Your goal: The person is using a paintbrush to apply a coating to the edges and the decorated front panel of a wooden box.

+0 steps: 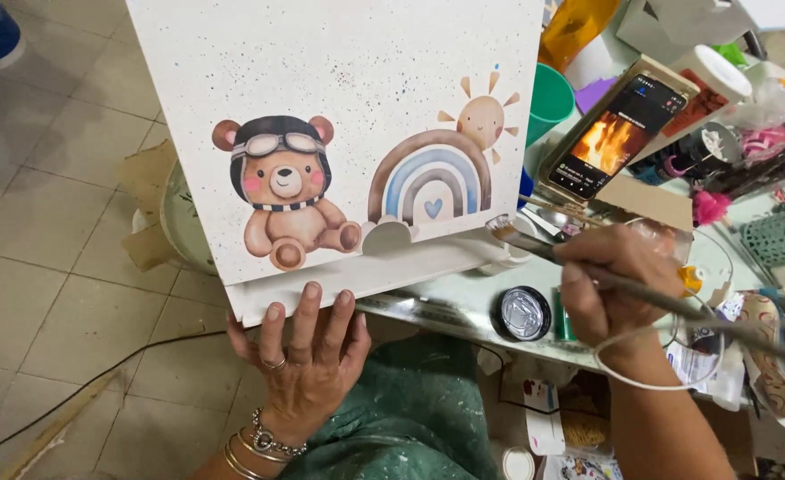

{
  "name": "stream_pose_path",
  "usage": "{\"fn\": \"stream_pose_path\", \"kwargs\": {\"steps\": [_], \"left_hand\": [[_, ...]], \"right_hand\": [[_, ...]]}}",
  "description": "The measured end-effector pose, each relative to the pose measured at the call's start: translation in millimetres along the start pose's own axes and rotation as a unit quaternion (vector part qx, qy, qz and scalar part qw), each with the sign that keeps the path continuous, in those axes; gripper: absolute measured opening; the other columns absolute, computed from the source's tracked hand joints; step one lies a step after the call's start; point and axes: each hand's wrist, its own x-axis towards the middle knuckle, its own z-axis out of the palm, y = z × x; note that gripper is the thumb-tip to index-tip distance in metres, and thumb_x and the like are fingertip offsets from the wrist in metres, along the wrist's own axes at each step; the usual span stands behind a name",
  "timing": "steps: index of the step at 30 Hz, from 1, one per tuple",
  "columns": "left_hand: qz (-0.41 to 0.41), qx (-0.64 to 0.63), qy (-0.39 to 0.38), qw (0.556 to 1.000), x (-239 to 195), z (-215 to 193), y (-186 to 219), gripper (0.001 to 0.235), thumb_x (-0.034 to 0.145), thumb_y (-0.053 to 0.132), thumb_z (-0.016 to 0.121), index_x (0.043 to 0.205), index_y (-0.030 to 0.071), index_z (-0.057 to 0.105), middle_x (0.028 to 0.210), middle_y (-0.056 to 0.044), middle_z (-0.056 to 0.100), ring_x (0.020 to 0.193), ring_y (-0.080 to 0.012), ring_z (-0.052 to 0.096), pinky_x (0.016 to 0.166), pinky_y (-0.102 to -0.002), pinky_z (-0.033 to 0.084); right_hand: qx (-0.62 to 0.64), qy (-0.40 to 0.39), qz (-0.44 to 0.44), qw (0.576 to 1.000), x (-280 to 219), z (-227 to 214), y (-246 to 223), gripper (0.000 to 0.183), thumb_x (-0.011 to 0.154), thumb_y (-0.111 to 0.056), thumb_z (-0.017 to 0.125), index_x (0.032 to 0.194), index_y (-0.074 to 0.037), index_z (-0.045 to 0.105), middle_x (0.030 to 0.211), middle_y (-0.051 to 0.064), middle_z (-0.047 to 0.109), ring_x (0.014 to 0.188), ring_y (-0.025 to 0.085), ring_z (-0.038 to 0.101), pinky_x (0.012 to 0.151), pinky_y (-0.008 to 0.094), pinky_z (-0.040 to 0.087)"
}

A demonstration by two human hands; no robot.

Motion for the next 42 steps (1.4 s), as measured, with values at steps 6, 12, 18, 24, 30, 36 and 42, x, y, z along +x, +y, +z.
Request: {"fn": "stream_pose_path", "kwargs": {"steps": [6,12,18,24,30,36,42], "left_hand": [[-0.003,0.0,0.003,1.0,2,0,-1,0.062,0.085,0.037,0.072,0.136,0.024,0.04,0.141,-0.002,0.03,0.132,-0.0261,0.016,0.103,-0.066,0.02],[0.0,-0.005,0.006,1.0,4,-1,-1,0.062,0.084,0.039,0.071,0.135,0.025,0.039,0.14,0.0,0.031,0.131,-0.0249,0.017,0.103,-0.064,0.021],[0.001,0.0,0.008,1.0,5,1,-4,0.063,0.083,0.038,0.07,0.136,0.026,0.038,0.14,0.002,0.031,0.132,-0.0234,0.017,0.103,-0.065,0.022],[0.001,-0.015,-0.013,1.0,3,-1,-4,0.062,0.084,0.036,0.073,0.136,0.026,0.039,0.142,0.001,0.028,0.133,-0.0231,0.015,0.102,-0.065,0.021],[0.005,-0.018,-0.003,1.0,1,1,-1,0.062,0.086,0.037,0.074,0.136,0.025,0.04,0.14,0.0,0.03,0.132,-0.0246,0.015,0.104,-0.065,0.017],[0.0,-0.011,0.004,1.0,5,-2,-2,0.06,0.085,0.037,0.072,0.135,0.024,0.04,0.139,0.0,0.031,0.131,-0.0248,0.016,0.103,-0.065,0.02],[-0.004,-0.014,-0.011,1.0,5,-4,0,0.061,0.084,0.039,0.07,0.136,0.026,0.04,0.14,0.001,0.031,0.132,-0.0238,0.016,0.103,-0.064,0.019]], "right_hand": [[0.021,-0.01,0.032,0.999,49,15,2,0.019,0.087,-0.015,0.044,0.075,-0.002,0.053,0.059,0.005,0.046,0.045,0.012,0.033,0.044,0.028,0.026],[0.113,0.072,-0.023,0.991,122,34,23,0.007,0.098,0.002,0.044,0.091,0.0,0.045,0.072,0.011,0.05,0.054,0.017,0.051,0.047,0.024,0.045],[0.096,0.094,-0.07,0.988,123,41,24,0.005,0.098,0.007,0.04,0.095,0.005,0.044,0.084,0.016,0.043,0.056,0.023,0.056,0.048,0.027,0.036],[0.003,0.06,-0.131,0.99,36,28,20,0.011,0.081,0.007,0.045,0.078,0.003,0.055,0.064,0.011,0.054,0.049,0.019,0.052,0.044,0.031,0.04],[0.02,-0.074,-0.029,0.997,-4,6,-2,0.012,0.08,-0.008,0.05,0.071,-0.005,0.056,0.063,0.009,0.058,0.05,0.017,0.056,0.04,0.024,0.042],[0.098,0.017,-0.031,0.995,51,25,15,0.017,0.089,-0.011,0.047,0.079,0.001,0.054,0.059,0.007,0.05,0.04,0.01,0.037,0.037,0.026,0.027],[0.151,0.058,-0.012,0.987,121,31,26,0.005,0.1,0.001,0.042,0.097,0.004,0.044,0.076,0.016,0.049,0.056,0.022,0.053,0.046,0.027,0.043]]}}
